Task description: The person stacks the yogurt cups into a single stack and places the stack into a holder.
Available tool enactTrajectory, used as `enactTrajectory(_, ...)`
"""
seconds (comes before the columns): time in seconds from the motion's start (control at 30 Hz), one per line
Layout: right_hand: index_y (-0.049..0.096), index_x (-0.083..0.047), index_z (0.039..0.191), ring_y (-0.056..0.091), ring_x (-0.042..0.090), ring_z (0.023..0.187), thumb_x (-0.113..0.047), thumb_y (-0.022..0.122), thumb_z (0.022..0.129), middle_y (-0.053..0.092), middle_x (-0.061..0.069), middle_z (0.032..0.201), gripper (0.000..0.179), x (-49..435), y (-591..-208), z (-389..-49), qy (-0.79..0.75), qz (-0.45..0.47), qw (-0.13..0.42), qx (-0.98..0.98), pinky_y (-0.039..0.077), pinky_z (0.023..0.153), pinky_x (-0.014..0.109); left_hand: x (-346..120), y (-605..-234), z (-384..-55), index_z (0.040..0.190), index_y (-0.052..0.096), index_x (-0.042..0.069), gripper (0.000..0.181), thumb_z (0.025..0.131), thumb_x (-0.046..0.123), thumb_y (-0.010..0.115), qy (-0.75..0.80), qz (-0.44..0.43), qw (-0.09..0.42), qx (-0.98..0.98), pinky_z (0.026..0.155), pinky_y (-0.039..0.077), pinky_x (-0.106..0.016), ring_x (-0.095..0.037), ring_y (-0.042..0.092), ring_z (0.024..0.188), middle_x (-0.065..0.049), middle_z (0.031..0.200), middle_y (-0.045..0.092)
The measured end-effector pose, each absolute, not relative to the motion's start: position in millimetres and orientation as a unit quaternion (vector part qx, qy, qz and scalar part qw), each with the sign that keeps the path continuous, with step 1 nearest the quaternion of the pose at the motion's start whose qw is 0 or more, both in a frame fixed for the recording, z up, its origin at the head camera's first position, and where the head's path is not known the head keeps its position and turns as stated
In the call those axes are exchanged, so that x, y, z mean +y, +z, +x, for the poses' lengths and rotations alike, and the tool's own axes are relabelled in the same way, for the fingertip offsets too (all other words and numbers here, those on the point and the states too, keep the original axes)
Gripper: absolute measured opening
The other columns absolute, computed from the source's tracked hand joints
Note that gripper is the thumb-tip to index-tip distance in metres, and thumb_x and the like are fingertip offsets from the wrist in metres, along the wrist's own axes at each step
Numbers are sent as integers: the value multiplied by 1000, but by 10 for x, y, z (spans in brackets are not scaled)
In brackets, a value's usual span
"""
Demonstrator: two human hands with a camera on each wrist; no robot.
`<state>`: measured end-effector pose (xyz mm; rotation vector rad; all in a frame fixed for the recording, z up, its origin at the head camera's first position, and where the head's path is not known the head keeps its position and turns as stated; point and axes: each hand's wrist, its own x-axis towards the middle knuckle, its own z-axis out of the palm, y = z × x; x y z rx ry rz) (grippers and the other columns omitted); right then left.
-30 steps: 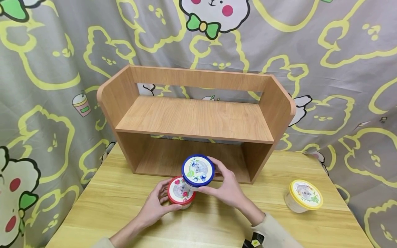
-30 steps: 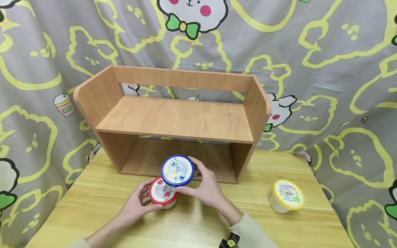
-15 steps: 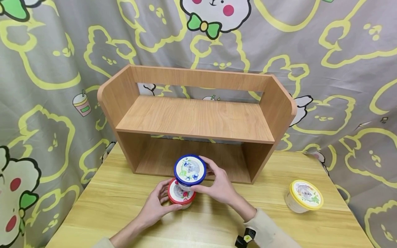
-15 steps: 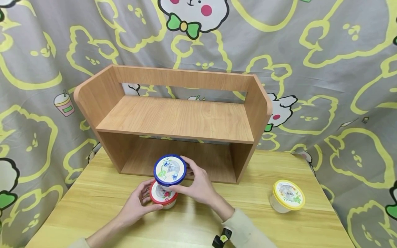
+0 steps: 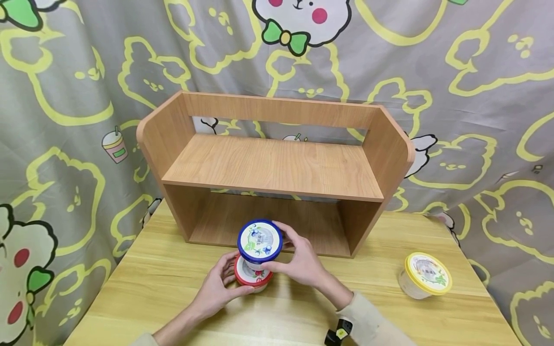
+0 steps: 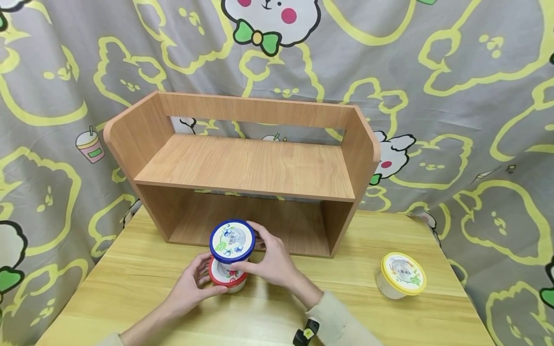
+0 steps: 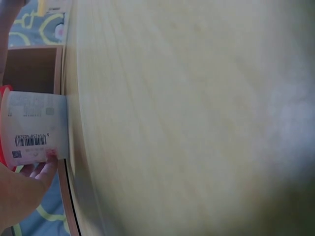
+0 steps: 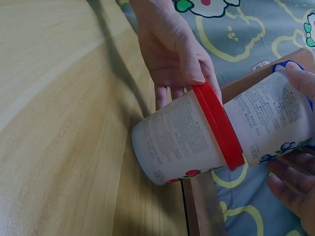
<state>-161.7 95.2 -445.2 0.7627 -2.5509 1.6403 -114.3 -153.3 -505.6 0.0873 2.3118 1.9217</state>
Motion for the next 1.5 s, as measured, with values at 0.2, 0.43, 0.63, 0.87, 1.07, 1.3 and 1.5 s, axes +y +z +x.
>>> enactTrajectory(0.2,48,-20,155,69,19,115,-31,97,77,69,2,140,93,936,-4467,-1612,524,254,8,-813,62,96,52,-1527,-5064,-1136,152,46,8,92,75,9,96,639,29,68,766,103,54,-13,-11,64,128,-15,147,62)
enactTrajectory(0.43,48,-23,155,69,17,115,-34,96,78,68,-1,141,91,919,-4470,-1610,517,259,6,-816,62,97,43,-1537,-5074,-1135,152,45,8,91,75,9,95,642,33,71,762,104,54,-13,-2,63,124,-16,147,62)
enactTrajectory(0.63,47,-24,156,68,17,116,-35,95,78,68,-2,142,92,897,-4476,-1613,510,266,-2,-818,61,97,40,-1539,-5079,-1138,152,44,6,90,78,11,94,638,48,69,766,104,55,-15,-18,63,130,-19,146,62)
enactTrajectory(0.87,47,-24,156,68,19,116,-36,94,79,67,-1,142,90,869,-4463,-1612,508,265,-11,-819,60,98,46,-1548,-5063,-1134,151,44,7,87,79,12,93,636,46,71,767,103,55,-16,-21,64,130,-18,144,63)
enactTrajectory(1.07,47,-25,156,68,20,116,-37,94,79,67,-1,143,91,854,-4460,-1617,512,265,-18,-817,60,99,53,-1547,-5064,-1132,151,44,6,87,79,12,93,638,46,70,766,103,56,-17,-26,63,131,-19,143,63)
enactTrajectory(1.3,45,-25,157,69,18,115,-38,94,79,67,-1,143,93,860,-4465,-1646,506,275,-8,-817,62,98,50,-1548,-5067,-1136,151,45,7,88,79,12,94,640,51,71,763,104,55,-15,-17,64,129,-19,144,63)
enactTrajectory(1.5,45,-25,157,69,19,115,-38,94,79,67,-1,143,93,870,-4466,-1642,501,279,-8,-819,61,98,52,-1545,-5079,-1143,150,45,6,87,79,13,94,637,53,70,766,103,55,-16,-19,64,129,-19,143,63)
